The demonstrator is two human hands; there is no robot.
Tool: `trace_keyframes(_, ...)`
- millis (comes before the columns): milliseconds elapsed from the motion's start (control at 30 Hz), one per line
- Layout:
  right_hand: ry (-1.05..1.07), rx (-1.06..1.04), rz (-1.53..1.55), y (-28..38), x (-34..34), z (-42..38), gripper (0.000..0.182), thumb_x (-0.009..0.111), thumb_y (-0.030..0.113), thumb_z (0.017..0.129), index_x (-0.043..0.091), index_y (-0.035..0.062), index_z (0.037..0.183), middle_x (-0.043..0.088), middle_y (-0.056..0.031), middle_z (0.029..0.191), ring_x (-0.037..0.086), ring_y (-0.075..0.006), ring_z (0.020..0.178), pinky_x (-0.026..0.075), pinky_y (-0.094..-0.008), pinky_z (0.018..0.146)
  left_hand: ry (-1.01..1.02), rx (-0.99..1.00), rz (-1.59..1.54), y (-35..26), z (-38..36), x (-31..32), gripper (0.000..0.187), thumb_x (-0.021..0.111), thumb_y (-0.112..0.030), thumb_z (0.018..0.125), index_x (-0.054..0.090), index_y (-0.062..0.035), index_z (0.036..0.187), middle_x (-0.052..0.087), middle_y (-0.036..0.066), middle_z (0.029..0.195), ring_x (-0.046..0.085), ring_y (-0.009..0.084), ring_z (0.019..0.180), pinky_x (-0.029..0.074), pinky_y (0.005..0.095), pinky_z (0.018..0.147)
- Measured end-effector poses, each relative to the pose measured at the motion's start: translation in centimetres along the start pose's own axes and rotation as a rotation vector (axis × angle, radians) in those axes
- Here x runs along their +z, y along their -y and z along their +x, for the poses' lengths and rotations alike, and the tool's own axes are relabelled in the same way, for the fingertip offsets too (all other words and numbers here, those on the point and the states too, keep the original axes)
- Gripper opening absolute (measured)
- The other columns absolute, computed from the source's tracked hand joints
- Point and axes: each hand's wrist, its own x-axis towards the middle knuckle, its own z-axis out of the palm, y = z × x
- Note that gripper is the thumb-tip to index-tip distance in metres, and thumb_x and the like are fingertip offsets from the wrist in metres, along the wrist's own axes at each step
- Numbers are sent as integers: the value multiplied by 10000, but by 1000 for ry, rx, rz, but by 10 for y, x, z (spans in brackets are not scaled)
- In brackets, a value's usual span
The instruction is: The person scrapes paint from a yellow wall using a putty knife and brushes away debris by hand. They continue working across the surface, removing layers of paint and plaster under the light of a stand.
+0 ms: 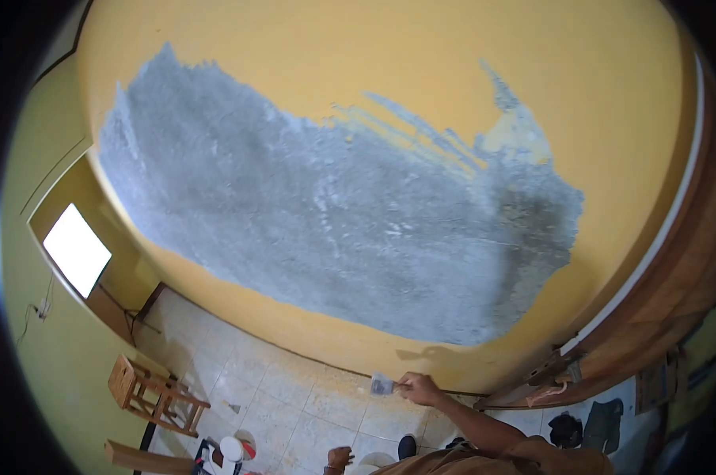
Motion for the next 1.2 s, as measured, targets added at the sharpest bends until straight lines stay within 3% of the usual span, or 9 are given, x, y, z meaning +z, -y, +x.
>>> trace_keyframes(67, -140, 105, 124, 53, -80, -19, 258, 779, 215, 811, 690, 69, 1004, 734, -108, 918, 715, -195, 823, 559, -327, 721, -225, 348, 699, -54, 37, 21, 263, 591, -263, 888, 713, -87, 1041, 726, 158, 1013, 709, 353, 856, 554, 454, 784)
trace_keyframes(100, -248, -19, 156, 58, -108, -24, 258, 780, 190, 815, 687, 59, 1016, 735, -99, 927, 706, -155, 840, 555, -305, 725, -315, 616, 771, -118, -7, 44, 300, 595, -253, 866, 722, -72, 1069, 705, 221, 1036, 686, 399, 944, 535, 490, 823)
trace_keyframes(167, -374, -18, 222, 115, -176, -44, 279, 787, 96, 806, 687, 39, 1060, 726, -98, 914, 685, -126, 822, 547, -283, 727, -373, 1024, 533, -212, -44, 91, 362, 645, -182, 863, 657, -18, 1186, 698, 231, 1041, 673, 387, 992, 529, 465, 868)
trace_keyframes(300, -731, -201, 170, 183, -260, -83, 293, 750, 45, 823, 684, -2, 1104, 726, -124, 918, 694, -140, 821, 546, -273, 720, -337, 1664, 461, -399, -202, 194, 605, 692, -113, 871, 453, 26, 1408, 507, 232, 1409, 497, 407, 1282, 411, 468, 1070)
trace_keyframes(433, -940, -351, 7, 205, -293, -97, 304, 715, -17, 835, 673, -55, 1134, 723, -140, 955, 681, -146, 824, 542, -268, 739, -359, 2167, 564, -487, -297, 270, 688, 739, -54, 809, 452, -8, 1433, 484, 205, 1447, 477, 394, 1321, 374, 483, 1113)
trace_keyframes(767, -1027, -593, -186, 202, -303, -55, 355, 692, -47, 770, 702, -25, 1124, 699, -159, 870, 641, -259, 688, 527, -342, 637, -512, 2174, 369, -530, -311, 333, 678, 695, 58, 709, 558, -29, 1368, 581, 189, 1268, 562, 380, 1166, 491, 440, 968)
trace_keyframes(933, -1018, -531, -187, 204, -301, -56, 326, 683, -44, 775, 706, -20, 1100, 708, -151, 893, 646, -265, 700, 532, -348, 643, -548, 2179, 395, -531, -306, 332, 713, 705, 82, 696, 555, -51, 1379, 585, 177, 1255, 572, 379, 1106, 523, 425, 889)
trace_keyframes(1100, -978, -598, -155, 225, -313, -45, 297, 655, -35, 814, 686, -41, 1109, 702, -157, 863, 628, -293, 716, 528, -381, 642, -684, 2157, 354, -556, -319, 320, 688, 684, 91, 675, 586, -41, 1343, 590, 158, 1248, 583, 363, 1125, 514, 427, 921)
trace_keyframes(1200, -989, -603, -169, 212, -307, -59, 299, 663, -30, 805, 684, -56, 1102, 706, -160, 865, 630, -297, 706, 528, -385, 637, -579, 2191, 401, -532, -304, 333, 686, 698, 80, 668, 586, -33, 1335, 590, 159, 1246, 581, 376, 1113, 506, 437, 925)
